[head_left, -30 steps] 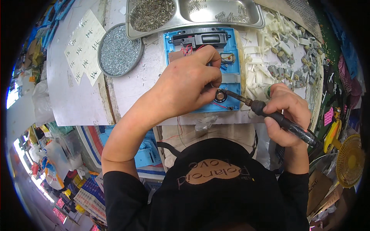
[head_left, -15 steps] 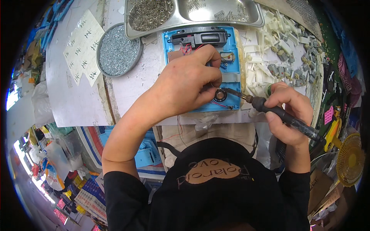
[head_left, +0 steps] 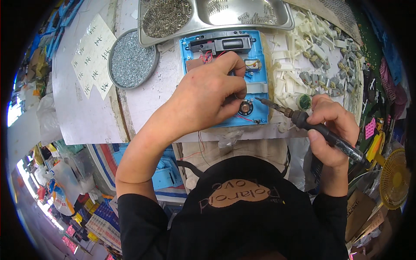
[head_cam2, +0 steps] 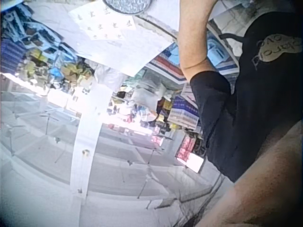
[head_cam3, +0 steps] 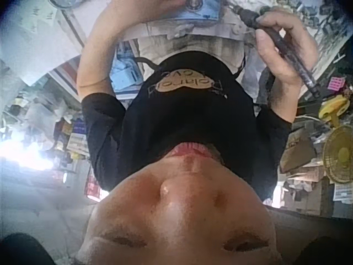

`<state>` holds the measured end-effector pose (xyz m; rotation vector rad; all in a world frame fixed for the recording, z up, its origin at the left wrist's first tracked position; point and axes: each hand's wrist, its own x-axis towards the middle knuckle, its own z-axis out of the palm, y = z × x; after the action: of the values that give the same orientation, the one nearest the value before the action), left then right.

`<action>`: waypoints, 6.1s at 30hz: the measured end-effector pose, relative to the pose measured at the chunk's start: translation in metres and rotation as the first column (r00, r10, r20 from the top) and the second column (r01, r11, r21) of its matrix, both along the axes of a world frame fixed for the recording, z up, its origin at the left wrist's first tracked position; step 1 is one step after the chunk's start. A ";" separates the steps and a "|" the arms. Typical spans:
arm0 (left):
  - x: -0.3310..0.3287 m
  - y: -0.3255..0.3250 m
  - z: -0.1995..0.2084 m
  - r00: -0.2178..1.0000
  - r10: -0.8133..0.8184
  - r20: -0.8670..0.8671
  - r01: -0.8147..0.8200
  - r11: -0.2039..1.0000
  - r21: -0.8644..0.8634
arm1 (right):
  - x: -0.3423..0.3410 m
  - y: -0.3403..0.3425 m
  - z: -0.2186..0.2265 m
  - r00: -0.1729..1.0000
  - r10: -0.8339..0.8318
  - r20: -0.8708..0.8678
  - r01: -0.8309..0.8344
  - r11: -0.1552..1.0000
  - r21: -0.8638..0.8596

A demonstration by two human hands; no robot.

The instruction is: Assembling the internal components and soldering wires inside a small blue electronic device.

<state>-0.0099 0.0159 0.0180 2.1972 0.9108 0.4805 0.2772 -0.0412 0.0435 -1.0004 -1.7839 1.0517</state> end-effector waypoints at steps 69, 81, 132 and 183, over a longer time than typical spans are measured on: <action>0.005 -0.016 0.000 0.998 0.057 0.005 -0.058 0.989 0.138 | -0.006 -0.001 0.007 0.999 -0.015 0.046 0.016 1.000 -0.022; 0.006 -0.015 0.005 0.997 0.014 -0.076 -0.004 0.990 0.139 | 0.192 -0.073 0.025 0.629 -0.731 -0.264 0.741 0.667 -0.080; -0.021 -0.025 -0.012 0.997 0.036 0.070 -0.060 0.926 0.372 | -0.077 -0.005 -0.038 0.838 -0.188 0.513 -0.009 0.934 0.356; 0.005 0.011 -0.016 0.984 0.173 -0.047 -0.118 0.822 0.557 | -0.061 0.087 -0.006 0.813 0.034 0.582 0.126 0.965 -0.232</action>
<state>-0.0052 0.0273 0.0024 2.7016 1.0997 0.8019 0.2163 0.0453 0.0371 -1.6659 -2.1178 1.0333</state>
